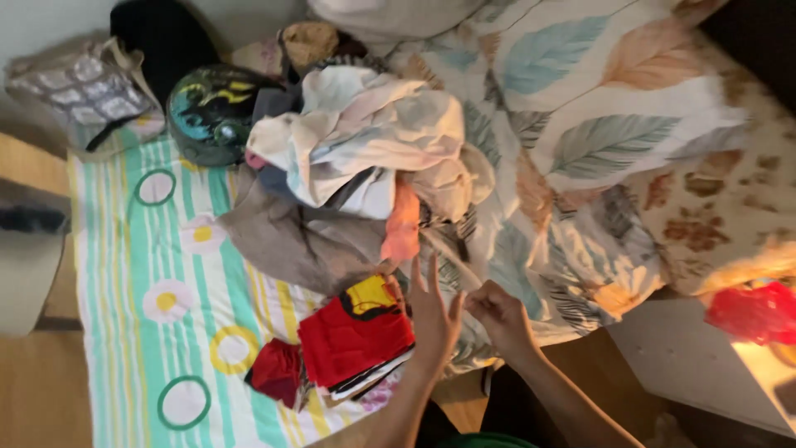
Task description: The person folds a red t-shirt, a red t-shirt with a yellow graphic, a peach-colored t-shirt, and a white t-shirt with a black floral pattern. Each item is smoothed out, folded into a neat rectangle, and placed on a growing stack on the bed.
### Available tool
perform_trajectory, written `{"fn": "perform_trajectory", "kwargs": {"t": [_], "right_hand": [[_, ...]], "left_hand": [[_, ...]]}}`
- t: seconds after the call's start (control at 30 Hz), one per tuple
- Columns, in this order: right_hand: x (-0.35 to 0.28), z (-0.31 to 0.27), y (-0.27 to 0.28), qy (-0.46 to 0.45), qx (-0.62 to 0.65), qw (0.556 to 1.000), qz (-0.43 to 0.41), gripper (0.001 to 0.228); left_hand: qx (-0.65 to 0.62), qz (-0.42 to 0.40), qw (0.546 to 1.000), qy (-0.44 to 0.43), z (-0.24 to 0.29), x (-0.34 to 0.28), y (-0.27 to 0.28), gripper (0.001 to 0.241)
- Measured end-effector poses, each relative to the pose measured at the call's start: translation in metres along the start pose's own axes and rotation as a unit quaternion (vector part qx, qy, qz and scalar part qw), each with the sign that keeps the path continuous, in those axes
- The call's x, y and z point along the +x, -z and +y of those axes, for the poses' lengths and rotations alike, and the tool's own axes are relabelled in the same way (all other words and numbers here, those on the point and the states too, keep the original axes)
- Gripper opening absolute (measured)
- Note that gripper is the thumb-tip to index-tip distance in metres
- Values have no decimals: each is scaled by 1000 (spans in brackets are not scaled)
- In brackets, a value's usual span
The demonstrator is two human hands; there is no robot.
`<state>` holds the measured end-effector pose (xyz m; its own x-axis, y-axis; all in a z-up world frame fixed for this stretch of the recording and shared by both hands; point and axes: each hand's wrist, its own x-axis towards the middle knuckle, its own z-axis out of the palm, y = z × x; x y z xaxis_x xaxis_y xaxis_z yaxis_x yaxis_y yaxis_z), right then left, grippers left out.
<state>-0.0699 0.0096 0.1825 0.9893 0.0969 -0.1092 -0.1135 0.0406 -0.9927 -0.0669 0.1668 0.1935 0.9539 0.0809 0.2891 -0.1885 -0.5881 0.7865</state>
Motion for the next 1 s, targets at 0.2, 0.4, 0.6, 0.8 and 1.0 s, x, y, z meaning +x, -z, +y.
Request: {"fn": "perform_trajectory", "kwargs": {"t": [0.2,0.4,0.6,0.8,1.0], "right_hand": [[-14,13,59,-8,-76,997,-1,12],[36,43,95,-49,-156,985,-63,16],[97,23,118,-81,-130,979,-131,16],[166,113,121,-67,-126,961,-237,16],[210,121,90,-46,-201,951,-232,16]], "left_hand": [[33,-55,997,32,-62,0,-88,82],[41,4,999,31,-52,2,-134,71],[114,25,990,84,-50,-5,-141,68],[203,70,971,101,-25,20,-133,61],[224,93,961,130,-14,28,-130,61]]}}
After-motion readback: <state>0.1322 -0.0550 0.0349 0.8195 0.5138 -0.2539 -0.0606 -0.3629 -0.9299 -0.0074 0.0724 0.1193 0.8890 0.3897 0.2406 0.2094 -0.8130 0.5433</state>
